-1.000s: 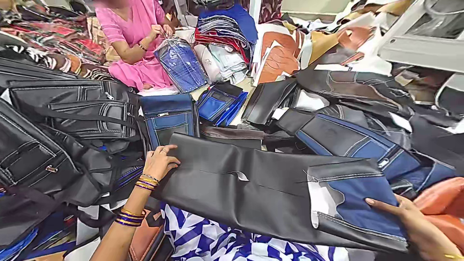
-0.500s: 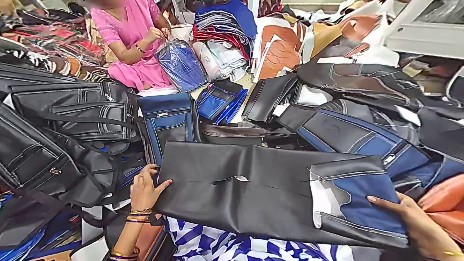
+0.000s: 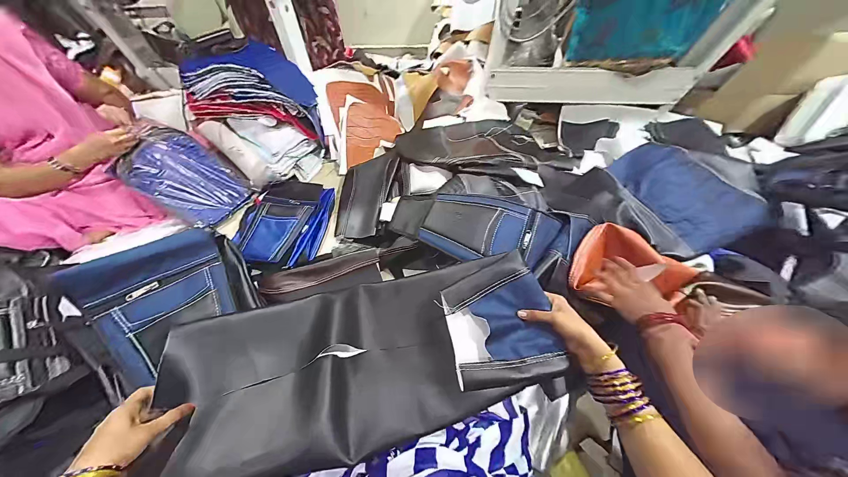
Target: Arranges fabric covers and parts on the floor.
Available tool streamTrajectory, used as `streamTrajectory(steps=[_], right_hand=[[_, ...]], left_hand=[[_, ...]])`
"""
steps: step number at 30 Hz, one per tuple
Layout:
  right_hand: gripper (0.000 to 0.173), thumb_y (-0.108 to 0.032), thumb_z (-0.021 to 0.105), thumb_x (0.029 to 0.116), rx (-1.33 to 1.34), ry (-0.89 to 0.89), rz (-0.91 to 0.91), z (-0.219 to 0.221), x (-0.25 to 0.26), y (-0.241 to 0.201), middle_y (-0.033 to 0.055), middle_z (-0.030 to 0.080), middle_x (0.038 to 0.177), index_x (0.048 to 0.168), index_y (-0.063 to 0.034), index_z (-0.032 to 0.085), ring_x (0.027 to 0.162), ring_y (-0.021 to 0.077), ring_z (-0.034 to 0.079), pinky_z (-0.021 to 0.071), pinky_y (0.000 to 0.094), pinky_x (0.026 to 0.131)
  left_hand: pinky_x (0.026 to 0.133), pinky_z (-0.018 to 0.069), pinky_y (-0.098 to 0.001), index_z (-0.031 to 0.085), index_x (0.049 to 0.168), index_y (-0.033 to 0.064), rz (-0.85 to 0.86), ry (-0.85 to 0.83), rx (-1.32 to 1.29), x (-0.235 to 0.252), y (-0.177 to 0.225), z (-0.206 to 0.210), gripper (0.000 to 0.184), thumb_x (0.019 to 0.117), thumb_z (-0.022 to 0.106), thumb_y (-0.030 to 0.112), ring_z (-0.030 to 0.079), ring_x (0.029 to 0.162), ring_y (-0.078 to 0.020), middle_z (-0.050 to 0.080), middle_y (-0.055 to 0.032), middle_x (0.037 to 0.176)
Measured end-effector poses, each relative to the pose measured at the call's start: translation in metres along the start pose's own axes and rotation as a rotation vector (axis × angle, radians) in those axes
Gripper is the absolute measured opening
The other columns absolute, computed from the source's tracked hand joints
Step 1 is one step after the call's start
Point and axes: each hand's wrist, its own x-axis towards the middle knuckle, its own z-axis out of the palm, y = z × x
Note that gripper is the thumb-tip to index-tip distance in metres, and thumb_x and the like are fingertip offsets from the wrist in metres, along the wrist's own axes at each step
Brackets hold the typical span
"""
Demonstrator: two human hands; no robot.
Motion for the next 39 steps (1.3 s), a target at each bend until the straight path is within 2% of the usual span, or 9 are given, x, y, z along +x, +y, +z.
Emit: streamTrajectory(steps=[5,16,21,24,26,29,32,35,39], right_hand=[[0.033,0.002,0.072,0.0776,0.048,0.017,-0.002,-0.002,-0.005,0.013,-0.0033,0.072,0.089,0.108,-0.0055,0.062,0.079,0.0033,0.070,0.0601,0.0234,0.074],[0.035,0.008,0.071,0.0776,0.035,0.071,0.001,0.012,-0.016,0.009,-0.0006,0.071,0.090,0.110,-0.0020,0.061,0.078,0.0021,0.069,0.0591,0.0215,0.071],[0.034,0.005,0.073,0.0762,0.096,0.118,0.025,0.034,-0.041,0.002,0.0011,0.073,0.090,0.108,-0.0027,0.064,0.078,0.0065,0.071,0.0610,0.0257,0.072],[0.033,0.007,0.071,0.0763,0.199,0.154,0.013,0.053,-0.054,0.004,0.0020,0.073,0.089,0.108,-0.0008,0.063,0.077,0.0071,0.071,0.0611,0.0259,0.071],[0.027,0.008,0.065,0.0804,0.297,0.169,-0.005,0.060,-0.059,0.007,0.0009,0.072,0.086,0.106,-0.0015,0.063,0.075,0.0066,0.071,0.0610,0.0256,0.070],[0.029,-0.008,0.036,0.0971,0.433,0.172,0.007,0.052,-0.069,0.014,-0.0025,0.070,0.094,0.113,-0.0046,0.060,0.085,0.0028,0.068,0.0569,0.0233,0.078],[0.062,-0.041,0.013,0.1090,0.457,0.006,0.083,0.029,-0.066,0.018,0.0066,0.066,0.123,0.141,0.0011,0.046,0.109,0.0088,0.065,0.0536,0.0288,0.093],[0.032,-0.026,0.045,0.1034,0.383,0.013,0.081,0.039,-0.055,0.012,-0.0026,0.070,0.099,0.126,-0.0056,0.052,0.088,0.0036,0.069,0.0583,0.0241,0.081],[0.018,0.006,0.063,0.0899,0.359,0.084,0.088,0.055,-0.037,0.007,-0.0032,0.069,0.078,0.104,-0.0042,0.059,0.068,0.0031,0.067,0.0577,0.0217,0.067]], left_hand=[[0.107,0.0344,-0.0713,0.054,0.136,-0.0105,-0.074,0.004,0.209,-0.014,0.019,0.010,0.057,0.0938,0.074,0.022,0.052,0.127,-0.0575,0.057,-0.0410,0.129],[0.084,0.0444,-0.0515,0.062,0.097,-0.0175,0.014,0.286,-0.191,-0.030,0.060,-0.012,0.017,0.0916,0.067,-0.002,0.056,0.086,-0.0296,0.062,-0.0287,0.094],[0.059,0.0474,-0.0096,0.063,0.078,0.0146,0.722,0.286,-0.312,-0.065,0.225,-0.019,0.013,0.0679,0.071,0.020,0.055,0.065,0.0140,0.059,0.0178,0.070],[0.061,0.0464,-0.0326,0.062,0.068,0.0065,1.064,-0.057,-0.240,-0.101,0.324,0.060,0.020,0.0729,0.075,0.021,0.059,0.068,-0.0109,0.062,-0.0016,0.069],[0.081,0.0504,-0.0496,0.068,0.083,-0.0056,1.051,-0.397,-0.055,-0.116,0.374,0.128,0.022,0.0820,0.074,0.015,0.066,0.090,-0.0327,0.069,-0.0201,0.089],[0.104,0.0442,-0.0554,0.066,0.109,-0.0101,0.885,-0.695,0.240,-0.121,0.413,0.218,0.027,0.0910,0.066,0.010,0.058,0.122,-0.0412,0.063,-0.0283,0.122],[0.104,0.0461,-0.0546,0.063,0.123,-0.0065,0.813,-0.709,0.365,-0.131,0.421,0.242,0.030,0.0956,0.057,0.005,0.056,0.127,-0.0405,0.058,-0.0273,0.134],[0.106,0.0447,-0.0550,0.056,0.135,-0.0045,0.839,-0.722,0.435,-0.141,0.420,0.231,0.039,0.1013,0.057,0.014,0.056,0.128,-0.0420,0.057,-0.0284,0.136],[0.116,0.0043,-0.0769,0.044,0.155,0.0099,1.226,-0.629,0.339,-0.169,0.381,0.193,0.073,0.0920,0.074,0.033,0.019,0.153,-0.0482,0.034,-0.0285,0.160]])
